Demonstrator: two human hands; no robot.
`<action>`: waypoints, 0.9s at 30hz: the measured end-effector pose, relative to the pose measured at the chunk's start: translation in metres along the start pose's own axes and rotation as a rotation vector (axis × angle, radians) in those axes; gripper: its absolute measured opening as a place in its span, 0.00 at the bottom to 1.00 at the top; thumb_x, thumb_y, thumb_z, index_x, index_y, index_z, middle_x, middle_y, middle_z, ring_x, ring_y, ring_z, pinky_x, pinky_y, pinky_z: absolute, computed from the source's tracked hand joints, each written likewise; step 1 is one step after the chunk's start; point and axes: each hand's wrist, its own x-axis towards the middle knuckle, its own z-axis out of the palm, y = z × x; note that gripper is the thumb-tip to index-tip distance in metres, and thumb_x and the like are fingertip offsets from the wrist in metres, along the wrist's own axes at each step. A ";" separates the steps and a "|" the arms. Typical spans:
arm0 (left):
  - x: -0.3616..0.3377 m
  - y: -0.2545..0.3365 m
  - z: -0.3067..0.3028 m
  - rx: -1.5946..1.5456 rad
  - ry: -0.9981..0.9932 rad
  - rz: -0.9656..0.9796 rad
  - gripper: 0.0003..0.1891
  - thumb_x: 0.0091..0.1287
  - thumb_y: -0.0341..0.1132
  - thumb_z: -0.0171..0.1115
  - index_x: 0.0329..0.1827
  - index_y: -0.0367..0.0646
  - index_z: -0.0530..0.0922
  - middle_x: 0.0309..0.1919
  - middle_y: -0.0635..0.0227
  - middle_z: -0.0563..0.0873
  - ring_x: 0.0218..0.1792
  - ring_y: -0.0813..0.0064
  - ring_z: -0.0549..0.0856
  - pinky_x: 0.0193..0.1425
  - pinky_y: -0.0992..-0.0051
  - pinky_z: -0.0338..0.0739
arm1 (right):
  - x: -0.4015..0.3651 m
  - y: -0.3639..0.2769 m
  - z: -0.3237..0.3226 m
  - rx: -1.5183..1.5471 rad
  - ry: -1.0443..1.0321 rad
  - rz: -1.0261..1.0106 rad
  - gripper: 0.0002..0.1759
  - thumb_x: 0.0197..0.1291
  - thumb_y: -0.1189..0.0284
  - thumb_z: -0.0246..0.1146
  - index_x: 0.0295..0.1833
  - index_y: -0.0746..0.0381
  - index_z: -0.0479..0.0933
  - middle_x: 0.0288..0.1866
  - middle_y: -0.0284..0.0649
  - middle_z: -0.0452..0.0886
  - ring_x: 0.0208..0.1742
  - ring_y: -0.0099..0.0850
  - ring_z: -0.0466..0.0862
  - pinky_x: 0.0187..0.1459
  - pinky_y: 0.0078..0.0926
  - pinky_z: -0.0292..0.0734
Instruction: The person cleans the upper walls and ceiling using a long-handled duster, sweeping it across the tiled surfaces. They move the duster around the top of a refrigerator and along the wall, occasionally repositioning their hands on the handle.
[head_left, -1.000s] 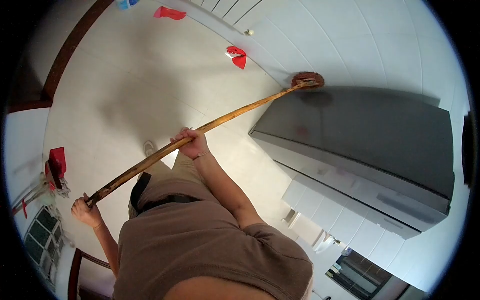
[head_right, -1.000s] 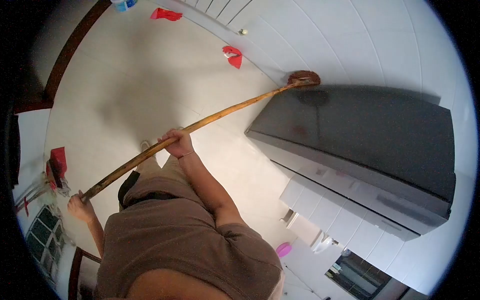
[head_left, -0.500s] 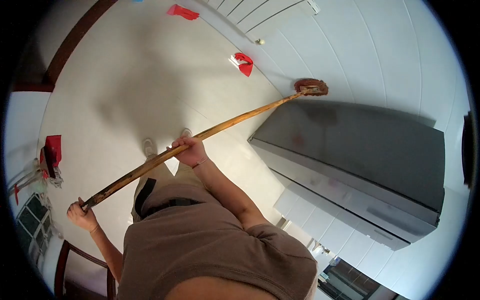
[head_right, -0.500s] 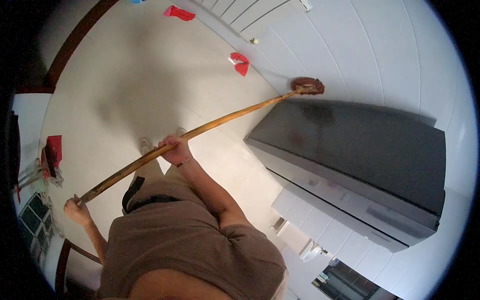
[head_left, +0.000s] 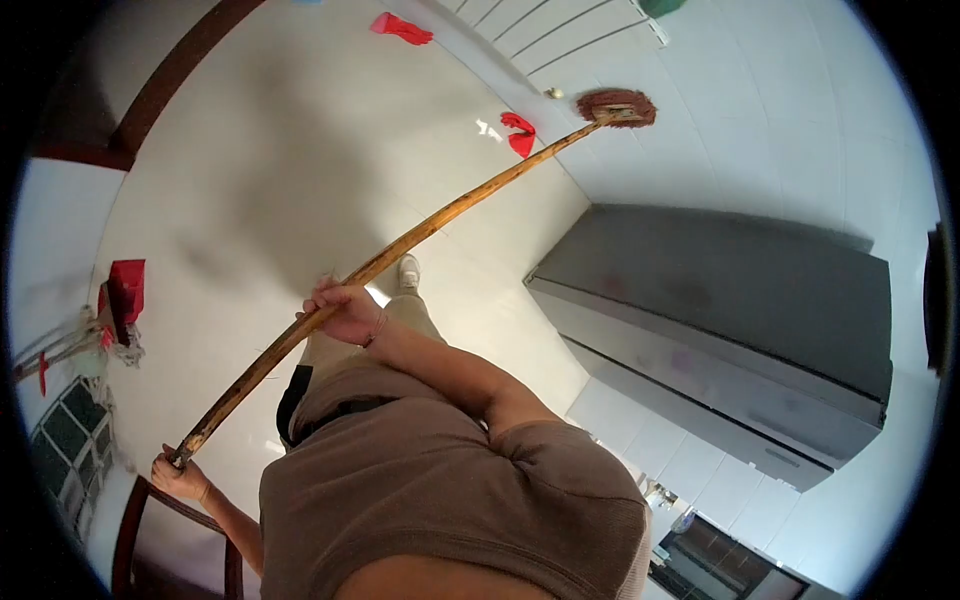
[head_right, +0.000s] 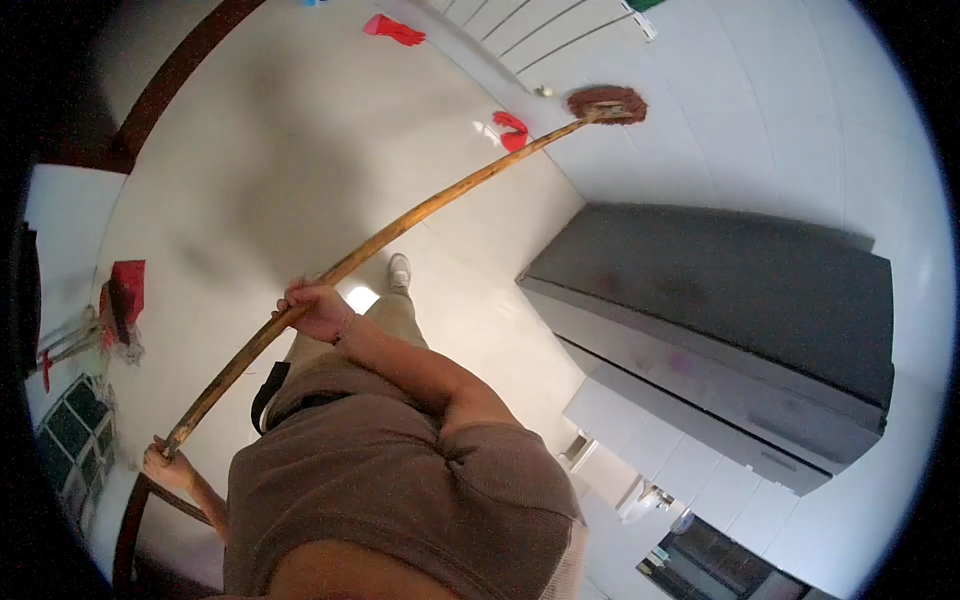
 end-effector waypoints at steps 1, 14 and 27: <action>-0.003 -0.004 -0.007 0.025 -0.003 -0.029 0.12 0.61 0.33 0.65 0.23 0.41 0.72 0.21 0.63 0.77 0.25 0.59 0.76 0.31 0.62 0.69 | 0.000 0.005 0.005 0.000 0.001 0.019 0.08 0.50 0.83 0.58 0.33 0.58 0.76 0.27 0.37 0.74 0.41 0.37 0.75 0.58 0.41 0.65; 0.011 -0.042 -0.025 -0.027 -0.070 -0.048 0.13 0.61 0.30 0.65 0.24 0.39 0.69 0.19 0.61 0.73 0.22 0.58 0.75 0.27 0.60 0.69 | 0.011 0.039 0.047 -0.062 0.014 0.052 0.06 0.54 0.81 0.59 0.34 0.59 0.77 0.28 0.36 0.76 0.43 0.36 0.74 0.55 0.37 0.66; 0.089 0.076 0.011 -0.070 0.059 0.135 0.13 0.59 0.32 0.67 0.22 0.45 0.69 0.19 0.68 0.76 0.23 0.63 0.75 0.30 0.64 0.67 | -0.010 -0.068 -0.009 0.009 -0.128 -0.197 0.07 0.54 0.79 0.57 0.36 0.55 0.77 0.28 0.35 0.77 0.40 0.36 0.78 0.58 0.43 0.64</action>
